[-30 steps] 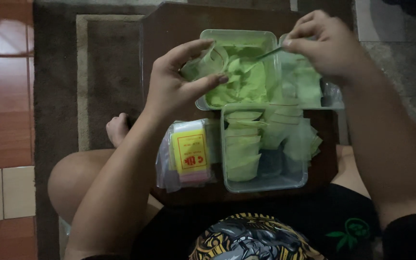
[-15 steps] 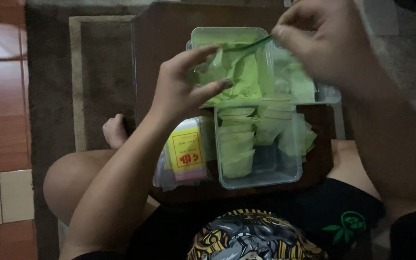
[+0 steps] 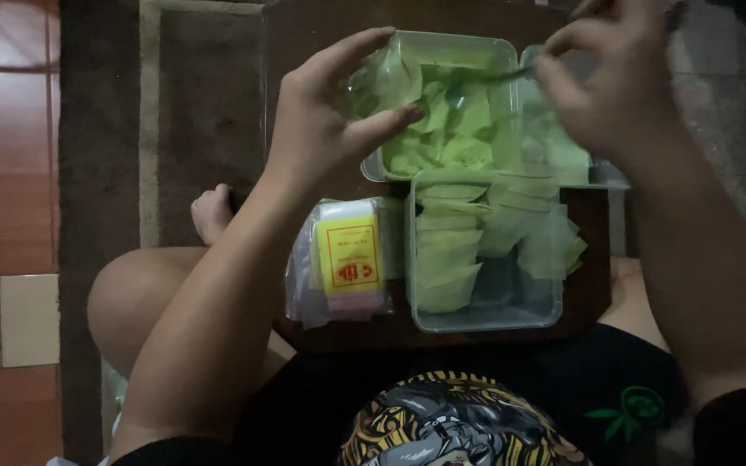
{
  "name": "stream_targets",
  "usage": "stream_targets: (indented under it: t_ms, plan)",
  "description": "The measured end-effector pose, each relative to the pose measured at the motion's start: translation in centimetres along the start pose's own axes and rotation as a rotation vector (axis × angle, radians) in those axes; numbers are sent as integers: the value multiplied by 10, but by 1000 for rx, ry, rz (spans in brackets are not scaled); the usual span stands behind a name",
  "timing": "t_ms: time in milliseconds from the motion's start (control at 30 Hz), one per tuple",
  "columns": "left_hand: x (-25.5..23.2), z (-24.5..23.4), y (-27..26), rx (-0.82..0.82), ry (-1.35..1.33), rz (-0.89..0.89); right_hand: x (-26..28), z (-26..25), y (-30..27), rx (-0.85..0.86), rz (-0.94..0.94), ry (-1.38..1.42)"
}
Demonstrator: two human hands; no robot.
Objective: Packaging green powder into small plastic bags using a spoon
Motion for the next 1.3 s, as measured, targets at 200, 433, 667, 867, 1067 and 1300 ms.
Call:
stream_targets:
  t_ms: [200, 433, 667, 867, 1067, 1300]
  plan:
    - [7, 7, 0, 29, 33, 27, -12, 84, 6, 341, 106, 135]
    - [0, 10, 0, 46, 72, 61, -20, 87, 7, 337, 230, 251]
    - [2, 12, 0, 44, 61, 31, -50, 41, -6, 270, 514, 416]
    - [3, 23, -1, 88, 112, 37, -82, 13, -13, 149, 348, 528]
    - [-2, 27, -2, 98, 89, 36, -14, -20, 9, 179, 293, 422]
    - [-2, 34, -4, 103, 60, 58, 90, -50, 13, -73, -226, 151]
Point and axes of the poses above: each hand's wrist, its own y-axis towards the middle knuckle, its own z-axis out of the palm, x = y × z, the point moved 10 cm from there along y, towards the middle knuckle, and after that the axes turned 2 degrees about -y, right-handed, at the moved point
